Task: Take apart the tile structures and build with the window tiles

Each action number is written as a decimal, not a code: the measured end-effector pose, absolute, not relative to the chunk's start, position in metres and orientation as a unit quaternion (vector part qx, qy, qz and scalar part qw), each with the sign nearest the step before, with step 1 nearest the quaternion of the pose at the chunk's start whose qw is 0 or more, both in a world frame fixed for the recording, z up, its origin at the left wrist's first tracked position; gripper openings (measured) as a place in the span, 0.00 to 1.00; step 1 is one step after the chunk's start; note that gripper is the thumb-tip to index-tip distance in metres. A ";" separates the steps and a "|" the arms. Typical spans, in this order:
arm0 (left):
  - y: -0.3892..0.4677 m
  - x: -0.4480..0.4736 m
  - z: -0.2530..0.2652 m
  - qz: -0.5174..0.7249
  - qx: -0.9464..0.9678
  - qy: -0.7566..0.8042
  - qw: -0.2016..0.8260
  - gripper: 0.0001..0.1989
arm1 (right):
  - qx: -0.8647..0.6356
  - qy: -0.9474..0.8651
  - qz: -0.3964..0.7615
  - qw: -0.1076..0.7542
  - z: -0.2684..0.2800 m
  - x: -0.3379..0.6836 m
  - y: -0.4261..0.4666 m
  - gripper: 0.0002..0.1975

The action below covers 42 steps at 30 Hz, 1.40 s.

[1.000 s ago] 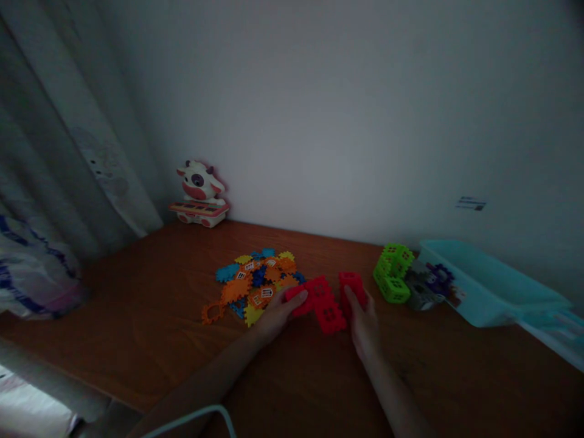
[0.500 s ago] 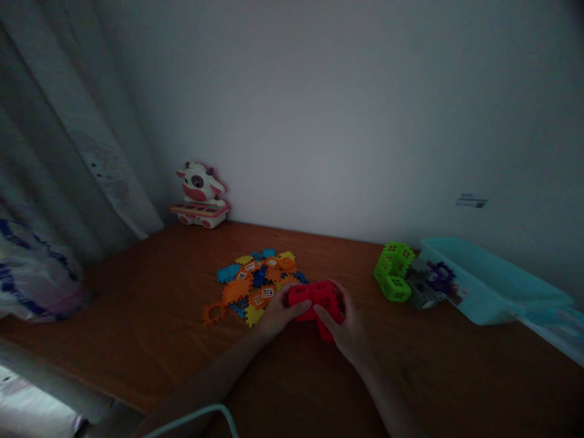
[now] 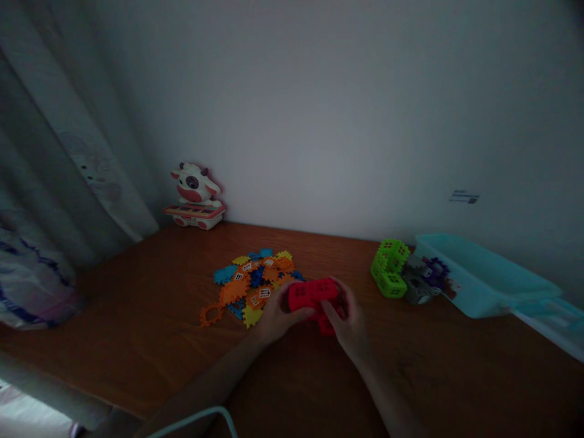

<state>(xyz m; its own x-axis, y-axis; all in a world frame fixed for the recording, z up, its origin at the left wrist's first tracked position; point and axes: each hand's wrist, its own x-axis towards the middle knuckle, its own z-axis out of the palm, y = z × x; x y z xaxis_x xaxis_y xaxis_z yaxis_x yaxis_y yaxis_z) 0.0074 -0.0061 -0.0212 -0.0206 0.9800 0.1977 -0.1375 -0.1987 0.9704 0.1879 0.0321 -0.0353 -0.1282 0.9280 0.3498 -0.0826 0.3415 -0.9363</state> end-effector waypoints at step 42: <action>-0.001 -0.013 -0.025 0.506 0.469 0.359 0.628 0.23 | -0.355 -0.417 0.667 0.505 -0.025 0.182 0.032 0.23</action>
<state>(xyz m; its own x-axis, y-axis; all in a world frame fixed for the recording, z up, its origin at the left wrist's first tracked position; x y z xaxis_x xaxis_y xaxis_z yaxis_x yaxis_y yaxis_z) -0.0129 -0.0010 -0.0245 0.2300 0.9729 0.0234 -0.2990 0.0478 0.9531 0.1824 0.0322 -0.0253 -0.2378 0.9698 -0.0533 -0.3782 -0.1431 -0.9146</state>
